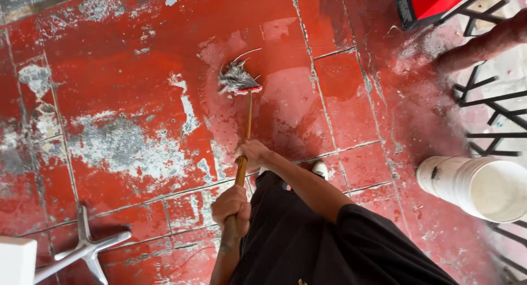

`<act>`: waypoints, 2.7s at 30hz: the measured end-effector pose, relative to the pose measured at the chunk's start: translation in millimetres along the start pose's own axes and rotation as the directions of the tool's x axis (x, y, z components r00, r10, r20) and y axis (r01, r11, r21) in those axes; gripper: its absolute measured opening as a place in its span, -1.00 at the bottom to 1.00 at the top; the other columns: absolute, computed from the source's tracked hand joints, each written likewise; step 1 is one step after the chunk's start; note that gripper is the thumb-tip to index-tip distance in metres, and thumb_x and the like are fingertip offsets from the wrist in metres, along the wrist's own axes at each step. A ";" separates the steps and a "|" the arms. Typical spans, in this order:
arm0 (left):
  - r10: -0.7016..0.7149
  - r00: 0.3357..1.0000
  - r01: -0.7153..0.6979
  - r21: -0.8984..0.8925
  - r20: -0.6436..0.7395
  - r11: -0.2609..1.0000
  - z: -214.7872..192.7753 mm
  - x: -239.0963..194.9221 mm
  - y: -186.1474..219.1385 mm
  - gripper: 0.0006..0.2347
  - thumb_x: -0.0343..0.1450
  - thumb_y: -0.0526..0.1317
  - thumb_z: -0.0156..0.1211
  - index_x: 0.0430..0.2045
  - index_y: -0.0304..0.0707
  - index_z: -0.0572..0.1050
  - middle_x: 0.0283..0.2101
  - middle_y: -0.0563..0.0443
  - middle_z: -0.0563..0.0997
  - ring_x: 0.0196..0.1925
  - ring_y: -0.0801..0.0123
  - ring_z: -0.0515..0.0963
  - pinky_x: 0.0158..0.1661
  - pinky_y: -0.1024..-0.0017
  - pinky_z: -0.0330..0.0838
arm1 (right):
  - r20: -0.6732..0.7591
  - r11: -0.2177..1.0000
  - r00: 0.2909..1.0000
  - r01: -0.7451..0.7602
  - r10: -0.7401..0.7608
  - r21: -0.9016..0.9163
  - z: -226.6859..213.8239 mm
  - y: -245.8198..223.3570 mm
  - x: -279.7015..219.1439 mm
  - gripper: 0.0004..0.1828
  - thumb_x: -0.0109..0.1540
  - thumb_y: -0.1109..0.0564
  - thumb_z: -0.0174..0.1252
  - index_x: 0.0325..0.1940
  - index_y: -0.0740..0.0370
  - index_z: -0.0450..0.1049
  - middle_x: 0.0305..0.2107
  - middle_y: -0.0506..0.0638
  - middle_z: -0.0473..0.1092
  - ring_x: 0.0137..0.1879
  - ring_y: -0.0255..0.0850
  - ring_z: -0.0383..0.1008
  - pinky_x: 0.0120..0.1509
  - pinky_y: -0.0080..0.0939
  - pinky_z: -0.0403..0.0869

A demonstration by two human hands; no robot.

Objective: Mopping a red painted tiled floor in a restaurant's outdoor seating area.

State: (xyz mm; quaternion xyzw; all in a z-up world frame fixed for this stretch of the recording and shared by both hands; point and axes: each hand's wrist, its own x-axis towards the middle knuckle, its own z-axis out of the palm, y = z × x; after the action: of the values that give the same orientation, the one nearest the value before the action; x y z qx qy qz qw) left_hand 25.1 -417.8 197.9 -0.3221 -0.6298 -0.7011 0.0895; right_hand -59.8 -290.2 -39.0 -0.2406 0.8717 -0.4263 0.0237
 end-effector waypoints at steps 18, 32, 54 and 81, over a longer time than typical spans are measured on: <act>0.042 0.909 0.144 -0.404 0.416 0.903 225.3 -79.4 -113.1 -0.82 0.25 -0.51 0.18 -0.53 -0.26 0.32 -0.54 -0.03 0.40 -0.48 0.19 0.43 -0.34 0.33 0.36 | -0.620 0.880 0.707 -0.473 0.342 -0.054 -119.9 126.9 -331.5 -0.82 0.03 0.25 0.22 -0.61 0.20 0.34 -0.62 0.03 0.35 -0.44 0.01 0.40 -0.29 0.00 0.44; -0.005 0.986 0.041 -0.214 0.170 0.976 -3.4 -68.7 -88.0 -0.76 0.30 -0.57 0.18 -0.37 -0.20 0.36 -0.48 -0.05 0.43 -0.42 0.19 0.46 -0.28 0.30 0.40 | -0.482 0.986 0.869 -0.157 0.110 -0.058 5.6 81.8 -79.9 -0.67 -0.03 0.25 0.32 -0.65 0.26 0.23 -0.64 0.08 0.24 -0.39 0.05 0.32 -0.12 0.06 0.35; 0.010 0.920 0.102 0.263 -0.392 0.959 -165.9 -73.3 -50.8 -0.81 0.11 -0.51 0.11 -0.78 -0.35 0.21 -0.63 -0.04 0.35 -0.55 0.23 0.36 -0.30 0.20 0.32 | 0.440 0.986 0.892 0.149 -0.104 -0.069 134.2 -55.7 176.7 -0.83 0.11 0.10 0.27 -0.52 0.16 0.46 -0.47 0.05 0.44 -0.11 0.03 0.50 0.01 0.02 0.48; 0.183 0.973 -0.132 -0.308 0.142 0.942 31.0 186.9 -263.3 -0.78 0.33 -0.58 0.14 -0.32 -0.32 0.32 -0.50 -0.12 0.39 -0.48 0.10 0.42 -0.37 0.23 0.33 | -0.479 0.958 0.860 -0.260 0.174 -0.118 -154.2 282.9 65.4 -0.59 0.08 0.27 0.30 -0.67 0.26 0.16 -0.66 0.08 0.21 -0.42 0.04 0.31 -0.22 0.08 0.31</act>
State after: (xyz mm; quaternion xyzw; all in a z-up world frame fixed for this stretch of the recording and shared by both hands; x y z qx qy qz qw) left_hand -249.4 -286.1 85.9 -0.4397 -0.4949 -0.7483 0.0425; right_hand -268.6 -58.8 -143.8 -0.0329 0.9080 -0.3861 -0.1591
